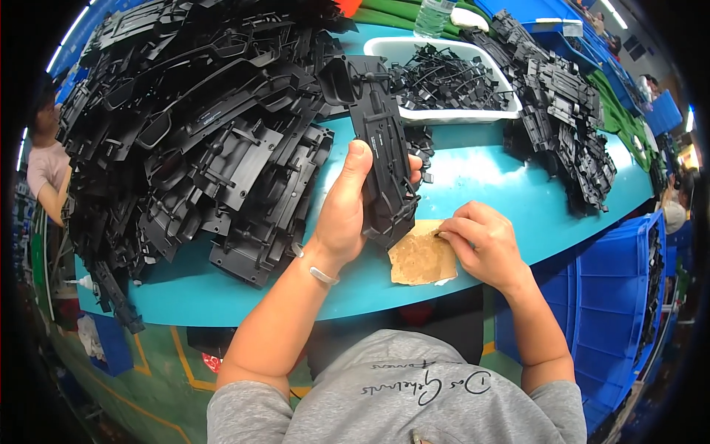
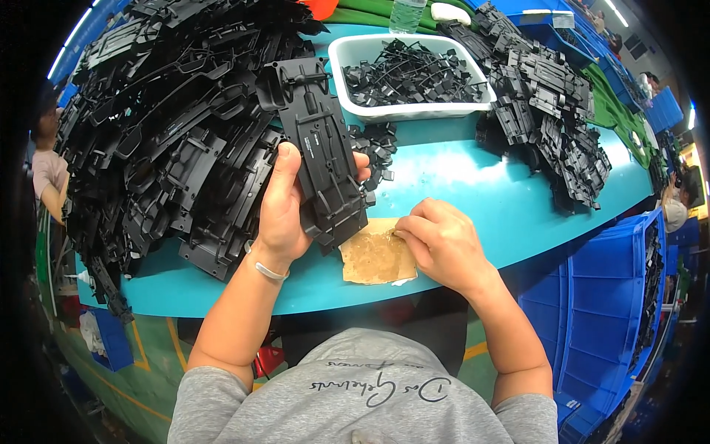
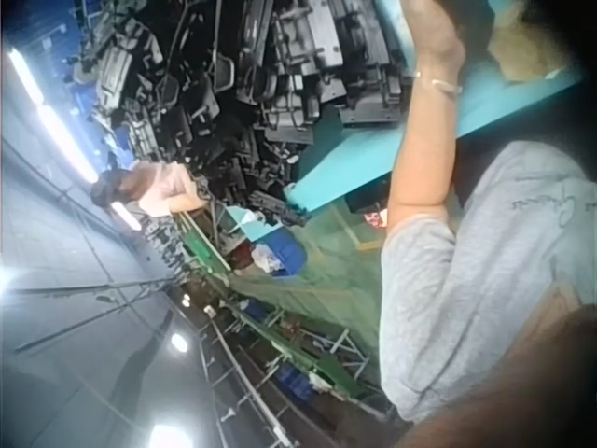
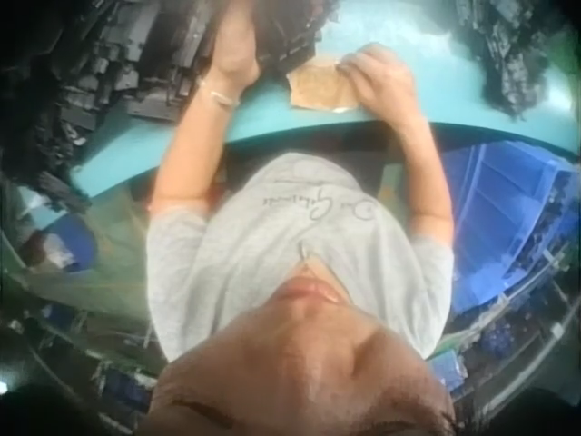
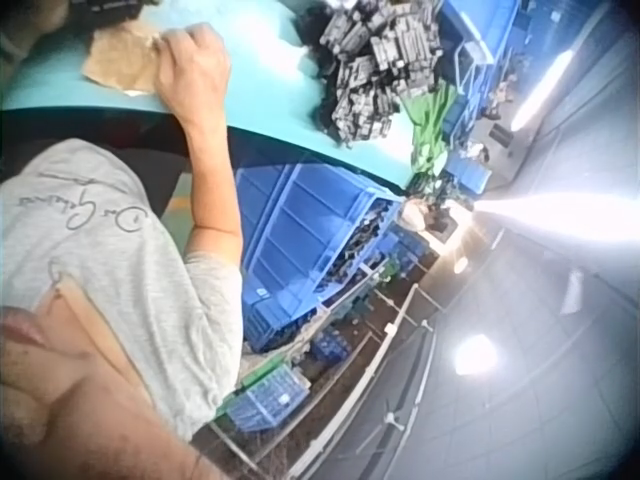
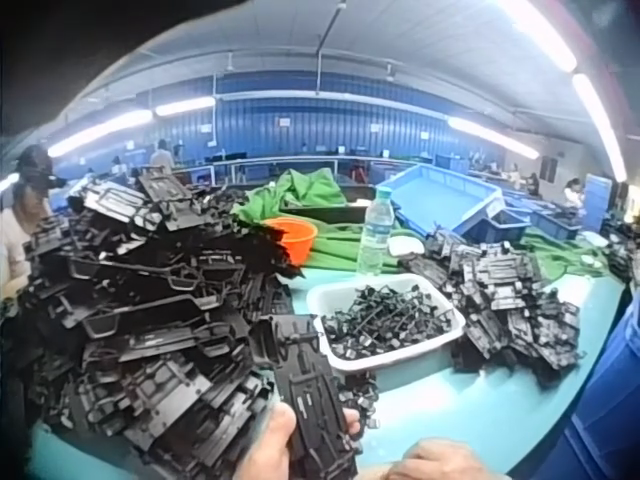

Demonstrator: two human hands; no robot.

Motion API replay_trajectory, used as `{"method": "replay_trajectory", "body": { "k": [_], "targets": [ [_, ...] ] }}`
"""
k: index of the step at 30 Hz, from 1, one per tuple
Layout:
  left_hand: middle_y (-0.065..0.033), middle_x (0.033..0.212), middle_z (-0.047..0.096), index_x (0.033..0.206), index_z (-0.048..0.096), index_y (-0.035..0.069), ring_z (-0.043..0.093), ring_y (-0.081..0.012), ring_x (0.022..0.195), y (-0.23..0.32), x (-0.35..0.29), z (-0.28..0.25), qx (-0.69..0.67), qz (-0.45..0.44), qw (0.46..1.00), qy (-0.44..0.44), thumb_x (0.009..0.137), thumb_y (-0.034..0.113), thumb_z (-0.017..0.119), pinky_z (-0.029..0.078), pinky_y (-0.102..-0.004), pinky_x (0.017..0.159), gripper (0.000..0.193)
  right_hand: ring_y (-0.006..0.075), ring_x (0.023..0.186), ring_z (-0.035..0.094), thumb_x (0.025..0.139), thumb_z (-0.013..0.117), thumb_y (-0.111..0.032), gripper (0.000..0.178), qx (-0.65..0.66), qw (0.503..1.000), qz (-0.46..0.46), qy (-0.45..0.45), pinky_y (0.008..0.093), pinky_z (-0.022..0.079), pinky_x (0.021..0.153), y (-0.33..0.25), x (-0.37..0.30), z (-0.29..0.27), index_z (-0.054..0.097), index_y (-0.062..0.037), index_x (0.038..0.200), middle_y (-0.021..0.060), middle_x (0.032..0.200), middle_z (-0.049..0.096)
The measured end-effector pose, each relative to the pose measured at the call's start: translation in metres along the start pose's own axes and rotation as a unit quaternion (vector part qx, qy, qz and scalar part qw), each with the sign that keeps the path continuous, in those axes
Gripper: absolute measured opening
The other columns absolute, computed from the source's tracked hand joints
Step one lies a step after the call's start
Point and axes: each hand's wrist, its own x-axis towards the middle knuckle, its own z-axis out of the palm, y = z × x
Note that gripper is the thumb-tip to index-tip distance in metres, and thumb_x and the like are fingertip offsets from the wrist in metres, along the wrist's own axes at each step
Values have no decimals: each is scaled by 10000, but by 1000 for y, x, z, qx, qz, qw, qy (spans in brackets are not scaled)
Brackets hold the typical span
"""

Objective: The person assembles toy car chassis by taking chassis frames, dipping small plastic components into adhesive on a pad, and attaching them onto each chassis by hand. The person also replenishes glue on the pad using a squeeze bottle.

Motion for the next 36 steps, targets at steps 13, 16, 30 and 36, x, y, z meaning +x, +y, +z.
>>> {"method": "replay_trajectory", "body": {
  "k": [13,16,30,36],
  "targets": [
    [-132,1075,621,1166,567,-22,605,-191,975,-2,0,-3,19,-9,1000,-20,987,567,250,510,-324,856,692,45,569,491,844,650,-76,72,480,798,364,16,191,378,503,5,-7,-13,645,-9,817,20,719,606],
    [-188,1156,613,1206,539,-54,607,-254,1066,-4,1,-7,16,-7,1000,-21,995,544,204,519,-383,917,717,43,545,476,865,632,-132,100,559,727,398,16,174,366,477,7,-7,-15,622,-39,828,14,703,600],
    [-188,1157,609,1210,532,-52,603,-262,1072,-2,0,-6,32,-17,999,-24,991,549,231,514,-384,917,707,63,581,496,844,670,-111,72,423,847,319,44,200,377,506,6,-10,-3,665,-42,822,3,739,590],
    [-187,1146,616,1208,535,-45,605,-263,1068,-4,1,-7,38,-14,999,-26,989,556,245,514,-386,912,702,255,697,579,740,704,-55,38,-1,996,73,56,355,471,613,-2,-8,11,680,-66,769,65,744,574]
  ]
}}
